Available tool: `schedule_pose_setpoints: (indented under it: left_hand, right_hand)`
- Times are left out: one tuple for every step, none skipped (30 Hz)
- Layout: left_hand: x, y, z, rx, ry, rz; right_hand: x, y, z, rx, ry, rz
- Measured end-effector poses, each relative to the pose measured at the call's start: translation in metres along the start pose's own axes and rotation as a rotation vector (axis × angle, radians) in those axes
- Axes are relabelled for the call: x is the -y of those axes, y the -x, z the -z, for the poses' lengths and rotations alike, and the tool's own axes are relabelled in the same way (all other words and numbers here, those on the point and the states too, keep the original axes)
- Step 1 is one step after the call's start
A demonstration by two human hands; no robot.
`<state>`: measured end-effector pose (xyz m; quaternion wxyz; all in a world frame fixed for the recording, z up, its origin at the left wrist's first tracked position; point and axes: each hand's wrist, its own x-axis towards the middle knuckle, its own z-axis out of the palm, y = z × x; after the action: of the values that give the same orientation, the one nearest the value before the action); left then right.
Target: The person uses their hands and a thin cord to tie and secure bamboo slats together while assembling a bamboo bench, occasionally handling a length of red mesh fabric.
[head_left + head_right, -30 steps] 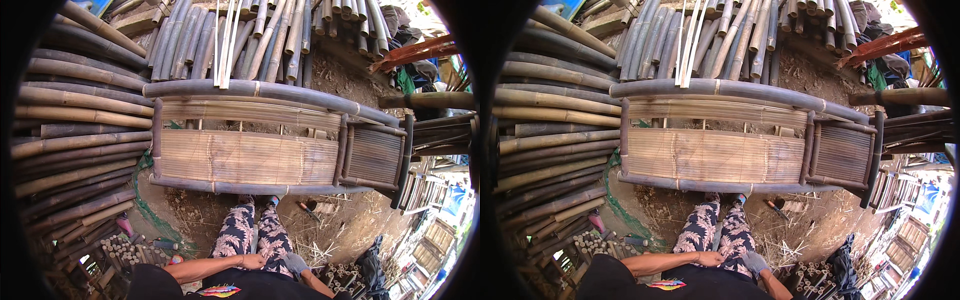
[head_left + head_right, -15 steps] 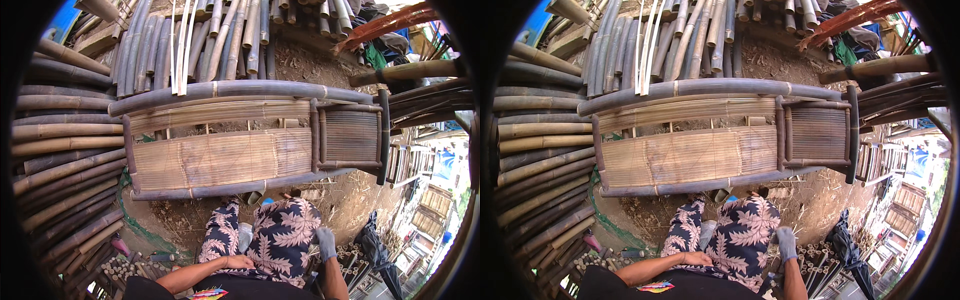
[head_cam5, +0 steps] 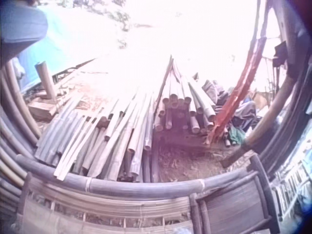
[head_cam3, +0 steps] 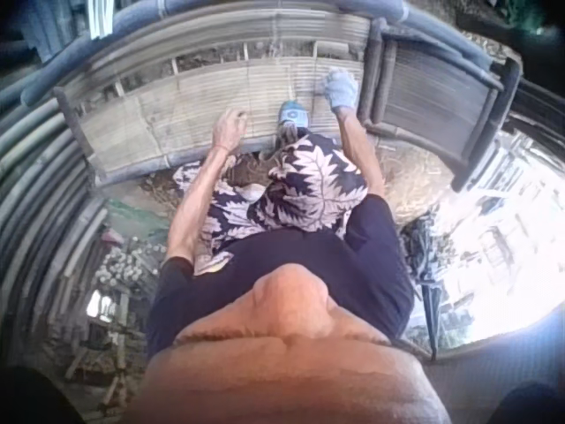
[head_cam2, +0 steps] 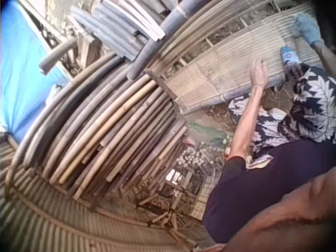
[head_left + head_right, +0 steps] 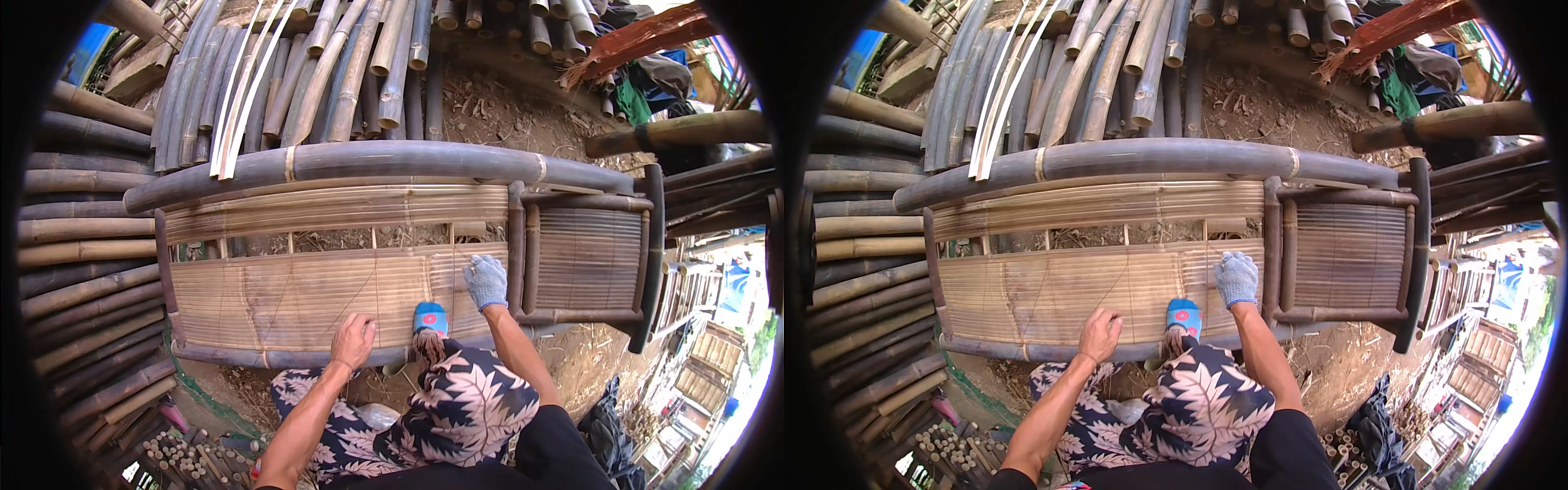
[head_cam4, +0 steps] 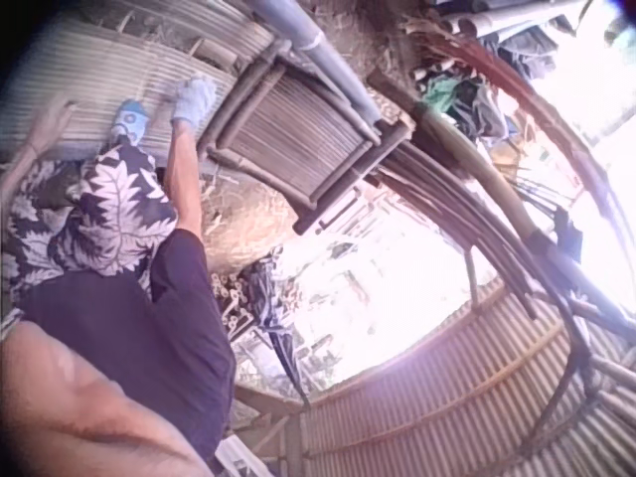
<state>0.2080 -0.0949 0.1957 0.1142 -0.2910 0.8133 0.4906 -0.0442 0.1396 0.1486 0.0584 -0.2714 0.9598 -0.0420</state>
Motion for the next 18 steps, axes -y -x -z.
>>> schedule_pose_setpoints:
  left_hand:
    - [-0.001, -0.032, -0.016, -0.047, -0.047, -0.060]
    - [-0.004, -0.061, -0.035, -0.092, -0.093, -0.116]
    - [-0.012, -0.089, -0.052, -0.093, -0.162, -0.177]
    - [-0.020, -0.114, -0.069, -0.091, -0.234, -0.232]
    - [-0.025, -0.136, -0.085, -0.115, -0.293, -0.308]
    - [-0.029, -0.154, -0.100, -0.138, -0.351, -0.386]
    - [-0.035, -0.169, -0.115, -0.113, -0.398, -0.386]
    - [-0.040, -0.181, -0.127, -0.088, -0.446, -0.386]
    - [-0.046, -0.191, -0.138, -0.055, -0.492, -0.386]
    - [-0.058, -0.199, -0.147, 0.050, -0.515, -0.339]
    - [-0.071, -0.205, -0.155, 0.156, -0.537, -0.292]
    - [-0.075, -0.206, -0.156, 0.258, -0.566, -0.221]
    - [-0.071, -0.204, -0.153, 0.239, -0.579, -0.194]
    - [-0.065, -0.203, -0.153, 0.242, -0.586, -0.163]
    - [-0.058, -0.202, -0.153, 0.238, -0.590, -0.132]
    - [-0.063, -0.206, -0.156, 0.247, -0.592, -0.138]
    - [-0.064, -0.208, -0.156, 0.253, -0.587, -0.140]
    - [-0.064, -0.210, -0.156, 0.262, -0.576, -0.139]
  right_hand:
    - [-0.003, -0.011, -0.016, 0.046, 0.032, 0.014]
    - [-0.005, -0.018, -0.028, 0.096, 0.064, 0.029]
    - [-0.009, -0.027, -0.037, 0.142, 0.097, 0.046]
    - [-0.012, -0.032, -0.047, 0.168, 0.112, 0.076]
    - [-0.012, -0.033, -0.054, 0.193, 0.127, 0.106]
    - [-0.013, -0.037, -0.058, 0.216, 0.146, 0.137]
    - [-0.016, -0.042, -0.060, 0.258, 0.091, 0.141]
    - [-0.016, -0.046, -0.064, 0.234, -0.024, 0.079]
    - [-0.020, -0.041, -0.070, 0.215, -0.139, 0.011]
    - [-0.032, -0.034, -0.079, 0.195, -0.255, -0.069]
    - [-0.045, -0.030, -0.087, 0.271, -0.404, -0.138]
    - [-0.049, -0.032, -0.086, 0.508, -0.615, -0.205]
    - [-0.047, -0.036, -0.074, 0.755, -0.821, -0.255]
    - [-0.046, -0.040, -0.054, 1.005, -1.013, -0.320]
    - [-0.033, -0.046, -0.019, 1.094, -1.000, -0.429]
    - [-0.043, -0.046, -0.005, 0.945, -0.925, -0.286]
    - [-0.053, -0.044, 0.002, 0.804, -0.845, -0.136]
    - [-0.062, -0.042, 0.008, 0.668, -0.757, 0.009]
